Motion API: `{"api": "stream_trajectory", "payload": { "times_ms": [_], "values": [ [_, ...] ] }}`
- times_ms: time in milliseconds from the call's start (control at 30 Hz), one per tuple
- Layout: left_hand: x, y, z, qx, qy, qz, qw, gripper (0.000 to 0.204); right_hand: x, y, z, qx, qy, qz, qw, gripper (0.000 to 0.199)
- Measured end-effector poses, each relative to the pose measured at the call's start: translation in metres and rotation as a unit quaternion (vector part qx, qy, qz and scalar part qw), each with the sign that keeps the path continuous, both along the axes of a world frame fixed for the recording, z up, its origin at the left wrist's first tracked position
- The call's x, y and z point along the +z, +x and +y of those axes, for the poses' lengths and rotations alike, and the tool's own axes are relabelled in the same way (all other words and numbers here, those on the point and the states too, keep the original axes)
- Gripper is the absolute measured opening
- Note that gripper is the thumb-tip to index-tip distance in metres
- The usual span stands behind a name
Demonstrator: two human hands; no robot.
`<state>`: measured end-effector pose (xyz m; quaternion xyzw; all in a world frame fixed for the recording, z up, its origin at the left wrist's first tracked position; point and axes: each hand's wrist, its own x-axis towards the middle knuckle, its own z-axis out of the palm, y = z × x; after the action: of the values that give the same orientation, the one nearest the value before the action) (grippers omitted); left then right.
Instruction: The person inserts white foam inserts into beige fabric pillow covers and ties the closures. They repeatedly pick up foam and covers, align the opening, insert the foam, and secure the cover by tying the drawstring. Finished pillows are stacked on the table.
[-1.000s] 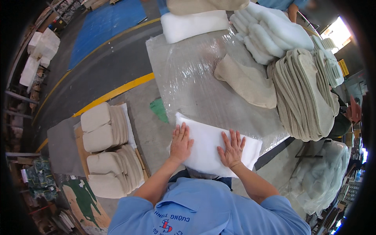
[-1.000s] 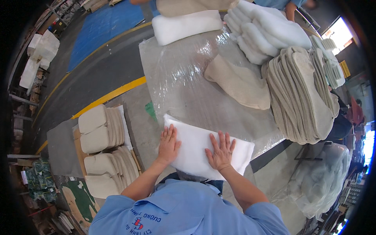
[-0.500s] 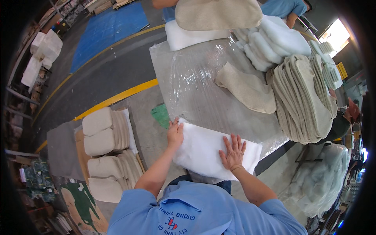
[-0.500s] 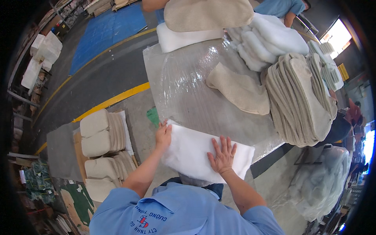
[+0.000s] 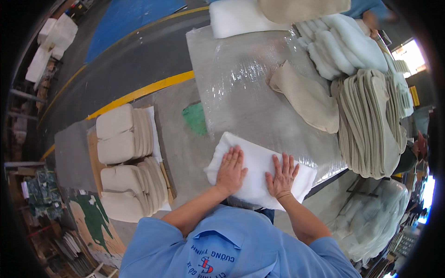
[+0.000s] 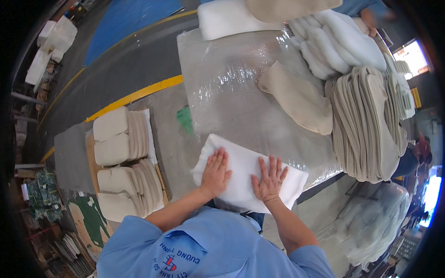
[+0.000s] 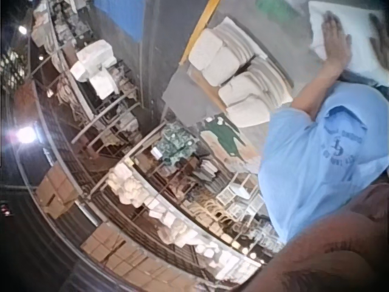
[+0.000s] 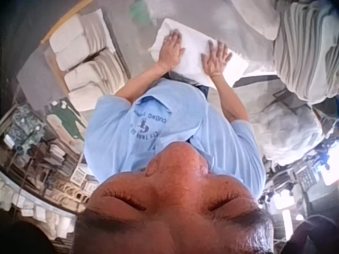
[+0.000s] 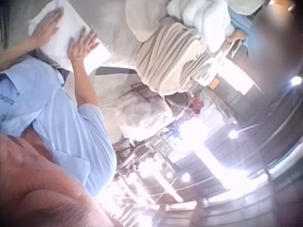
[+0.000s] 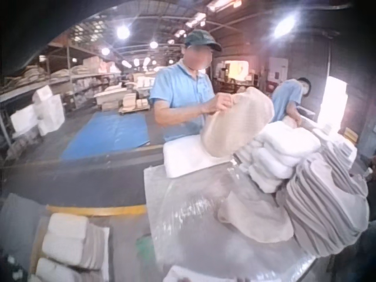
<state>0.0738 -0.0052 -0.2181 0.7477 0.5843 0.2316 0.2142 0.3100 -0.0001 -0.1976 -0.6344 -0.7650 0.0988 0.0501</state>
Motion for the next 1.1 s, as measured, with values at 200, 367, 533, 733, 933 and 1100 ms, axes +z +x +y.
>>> {"api": "stream_trajectory", "payload": {
  "times_ms": [200,367,533,733,933,1100],
  "values": [
    [0.014,-0.021,0.0,-0.029,0.0,-0.165,0.986,0.062,-0.007,0.004,-0.001,-0.007,0.013,-0.004,1.0,0.071],
    [-0.013,-0.117,0.035,0.159,-0.016,-0.214,0.964,0.062,-0.005,0.003,-0.001,0.002,0.018,0.008,1.0,0.071],
    [-0.05,-0.068,0.003,0.09,-0.002,-0.141,0.986,0.066,-0.007,0.002,0.0,0.001,0.018,0.0,1.0,0.072],
    [0.013,-0.005,-0.054,-0.047,-0.036,-0.106,0.993,0.067,-0.009,0.001,-0.001,-0.002,0.019,-0.014,1.0,0.071],
    [0.031,-0.019,-0.034,0.146,0.056,-0.089,0.984,0.076,-0.013,0.001,-0.004,0.009,0.029,-0.004,1.0,0.072],
    [0.012,-0.004,0.01,0.324,-0.014,-0.025,0.946,0.099,-0.015,0.005,-0.004,-0.001,0.002,0.009,1.0,0.071]
  ]
}}
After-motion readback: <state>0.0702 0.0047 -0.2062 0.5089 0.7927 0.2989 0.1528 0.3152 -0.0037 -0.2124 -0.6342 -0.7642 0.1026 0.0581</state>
